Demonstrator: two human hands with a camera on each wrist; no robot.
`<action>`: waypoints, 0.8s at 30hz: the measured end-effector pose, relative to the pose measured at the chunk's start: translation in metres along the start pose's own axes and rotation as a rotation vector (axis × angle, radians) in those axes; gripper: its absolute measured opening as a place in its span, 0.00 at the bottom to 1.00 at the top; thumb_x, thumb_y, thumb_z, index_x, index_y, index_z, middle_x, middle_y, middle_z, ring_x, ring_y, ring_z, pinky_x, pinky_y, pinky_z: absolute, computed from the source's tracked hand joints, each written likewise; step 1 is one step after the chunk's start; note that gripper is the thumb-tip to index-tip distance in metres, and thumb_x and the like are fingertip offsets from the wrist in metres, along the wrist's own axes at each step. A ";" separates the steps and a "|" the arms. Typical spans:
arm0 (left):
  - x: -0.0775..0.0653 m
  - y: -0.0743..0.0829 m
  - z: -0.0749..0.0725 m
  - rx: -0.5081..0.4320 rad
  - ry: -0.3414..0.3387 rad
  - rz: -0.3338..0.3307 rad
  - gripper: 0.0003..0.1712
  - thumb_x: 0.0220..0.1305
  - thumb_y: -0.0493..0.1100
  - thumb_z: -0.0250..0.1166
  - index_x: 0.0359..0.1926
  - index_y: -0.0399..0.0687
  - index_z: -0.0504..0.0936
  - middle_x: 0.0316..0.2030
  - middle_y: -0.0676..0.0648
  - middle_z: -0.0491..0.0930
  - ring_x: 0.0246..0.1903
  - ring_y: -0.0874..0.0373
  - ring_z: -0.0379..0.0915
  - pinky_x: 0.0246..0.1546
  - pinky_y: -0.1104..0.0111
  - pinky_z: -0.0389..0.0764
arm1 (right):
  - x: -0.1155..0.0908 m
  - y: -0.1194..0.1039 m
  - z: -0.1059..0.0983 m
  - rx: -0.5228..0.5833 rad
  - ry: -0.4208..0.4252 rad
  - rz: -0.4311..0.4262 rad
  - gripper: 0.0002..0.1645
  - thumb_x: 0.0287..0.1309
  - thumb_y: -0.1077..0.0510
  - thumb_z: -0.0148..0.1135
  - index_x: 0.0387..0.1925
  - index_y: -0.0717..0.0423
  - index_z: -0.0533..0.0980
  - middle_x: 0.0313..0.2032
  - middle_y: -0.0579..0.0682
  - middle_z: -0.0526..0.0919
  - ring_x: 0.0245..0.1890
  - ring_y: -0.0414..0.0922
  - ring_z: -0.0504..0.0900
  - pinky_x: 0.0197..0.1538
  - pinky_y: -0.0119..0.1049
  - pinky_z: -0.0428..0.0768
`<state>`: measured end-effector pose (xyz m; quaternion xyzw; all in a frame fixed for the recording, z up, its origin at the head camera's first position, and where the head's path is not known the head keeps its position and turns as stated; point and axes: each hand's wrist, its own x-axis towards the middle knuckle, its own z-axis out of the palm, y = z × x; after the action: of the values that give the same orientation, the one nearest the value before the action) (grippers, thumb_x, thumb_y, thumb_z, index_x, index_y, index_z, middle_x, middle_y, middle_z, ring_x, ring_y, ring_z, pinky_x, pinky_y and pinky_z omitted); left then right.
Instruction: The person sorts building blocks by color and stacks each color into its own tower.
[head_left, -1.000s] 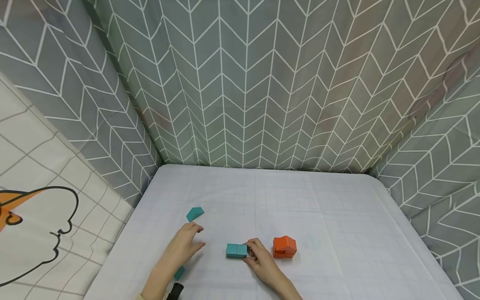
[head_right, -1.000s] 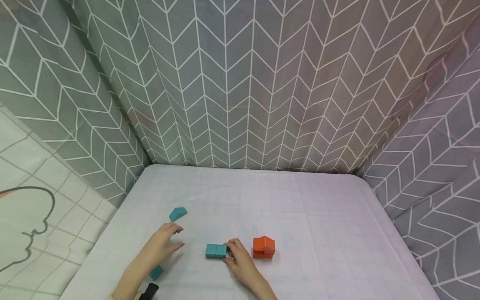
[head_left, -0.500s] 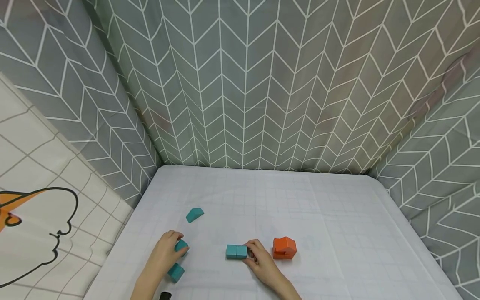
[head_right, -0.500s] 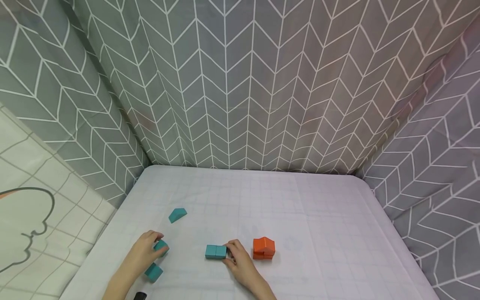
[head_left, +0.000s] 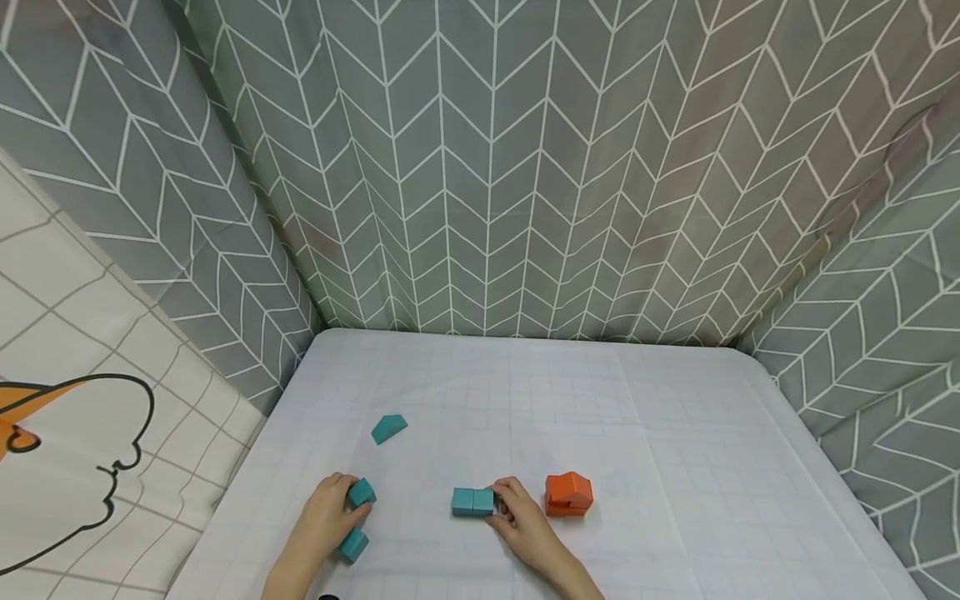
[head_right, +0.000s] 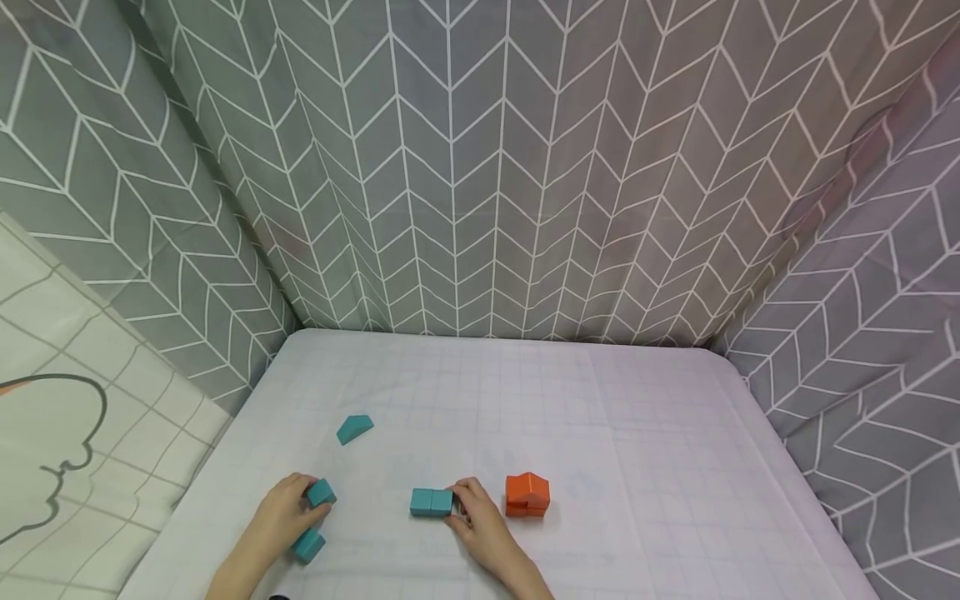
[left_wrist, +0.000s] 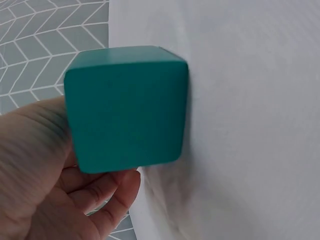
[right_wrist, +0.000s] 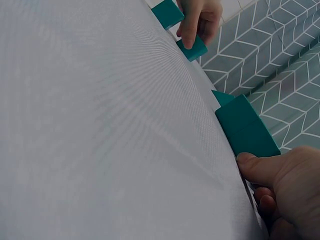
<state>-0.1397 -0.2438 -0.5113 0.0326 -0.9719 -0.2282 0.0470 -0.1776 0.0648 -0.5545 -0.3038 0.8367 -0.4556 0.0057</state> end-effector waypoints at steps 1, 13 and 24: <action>0.000 0.000 0.001 -0.003 -0.001 -0.001 0.22 0.43 0.44 0.71 0.36 0.34 0.78 0.29 0.46 0.76 0.34 0.52 0.74 0.38 0.57 0.76 | 0.000 0.000 0.000 -0.003 0.000 0.000 0.19 0.50 0.62 0.63 0.46 0.55 0.72 0.42 0.44 0.69 0.32 0.34 0.67 0.32 0.23 0.71; -0.001 -0.002 0.003 -0.022 0.009 -0.009 0.20 0.42 0.43 0.71 0.34 0.34 0.77 0.26 0.49 0.73 0.30 0.56 0.71 0.33 0.61 0.76 | 0.000 0.000 0.003 0.005 -0.007 -0.010 0.19 0.51 0.61 0.62 0.47 0.54 0.72 0.43 0.44 0.70 0.33 0.34 0.67 0.32 0.23 0.71; 0.012 0.004 -0.009 -0.040 0.026 0.018 0.20 0.44 0.43 0.70 0.36 0.34 0.78 0.29 0.48 0.74 0.33 0.54 0.72 0.35 0.60 0.76 | -0.001 0.001 0.001 0.003 -0.002 -0.008 0.19 0.50 0.61 0.62 0.46 0.55 0.72 0.42 0.44 0.69 0.32 0.33 0.67 0.32 0.23 0.71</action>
<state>-0.1511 -0.2453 -0.5010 0.0260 -0.9667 -0.2469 0.0621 -0.1770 0.0648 -0.5557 -0.3075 0.8349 -0.4565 0.0052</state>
